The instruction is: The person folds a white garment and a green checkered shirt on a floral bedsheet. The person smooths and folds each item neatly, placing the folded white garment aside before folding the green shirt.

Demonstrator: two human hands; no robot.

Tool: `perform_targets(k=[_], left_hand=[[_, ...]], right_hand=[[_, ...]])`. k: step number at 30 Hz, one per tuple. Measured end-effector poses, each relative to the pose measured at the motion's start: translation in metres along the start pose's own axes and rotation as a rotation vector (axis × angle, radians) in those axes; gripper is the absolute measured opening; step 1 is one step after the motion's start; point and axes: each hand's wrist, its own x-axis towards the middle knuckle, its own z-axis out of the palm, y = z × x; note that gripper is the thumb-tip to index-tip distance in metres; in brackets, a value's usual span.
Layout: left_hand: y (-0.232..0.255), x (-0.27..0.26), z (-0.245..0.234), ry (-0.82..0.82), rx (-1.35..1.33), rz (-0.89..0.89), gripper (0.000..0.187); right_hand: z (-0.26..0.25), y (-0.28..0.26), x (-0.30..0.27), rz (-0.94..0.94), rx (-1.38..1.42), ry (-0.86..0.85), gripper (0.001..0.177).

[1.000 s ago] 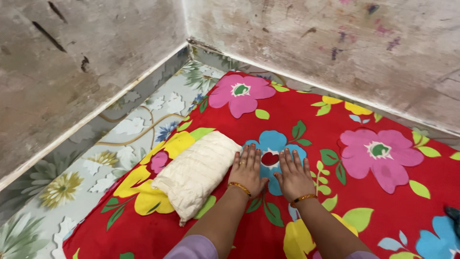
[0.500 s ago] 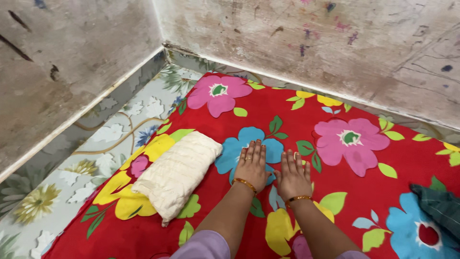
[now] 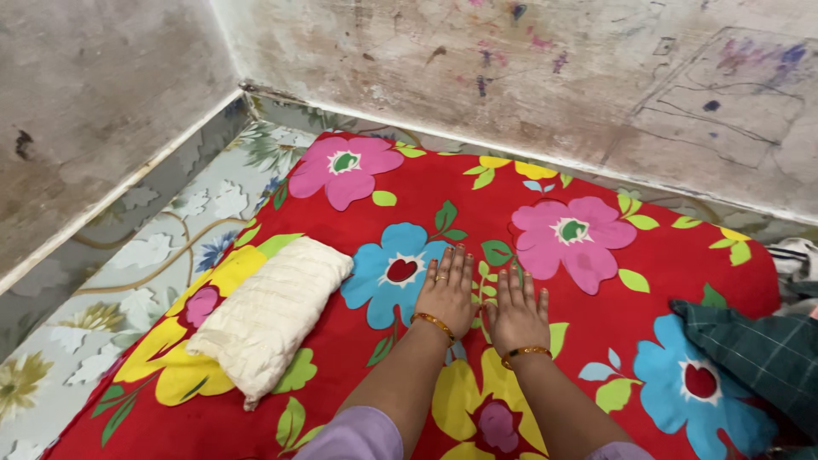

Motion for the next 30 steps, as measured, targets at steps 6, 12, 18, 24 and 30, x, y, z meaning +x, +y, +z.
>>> perform_targets(k=[6, 12, 18, 24, 30], left_hand=[[0.027, 0.005, -0.007, -0.016, 0.043, 0.054, 0.093], [0.066, 0.016, -0.024, -0.093, 0.043, 0.108, 0.098], [0.111, 0.03, -0.027, -0.055, 0.019, 0.218, 0.097], [0.155, 0.04, -0.028, -0.021, 0.035, 0.301, 0.097], [0.198, 0.049, -0.029, -0.003, -0.007, 0.38, 0.095]], right_hand=[[-0.007, 0.028, -0.009, 0.037, 0.02, 0.001, 0.07], [-0.012, 0.068, -0.021, 0.103, -0.024, 0.031, 0.069], [-0.019, 0.109, -0.034, 0.167, -0.025, 0.041, 0.07], [-0.022, 0.147, -0.051, 0.225, -0.027, 0.076, 0.069], [-0.024, 0.187, -0.07, 0.289, -0.026, 0.078, 0.068]])
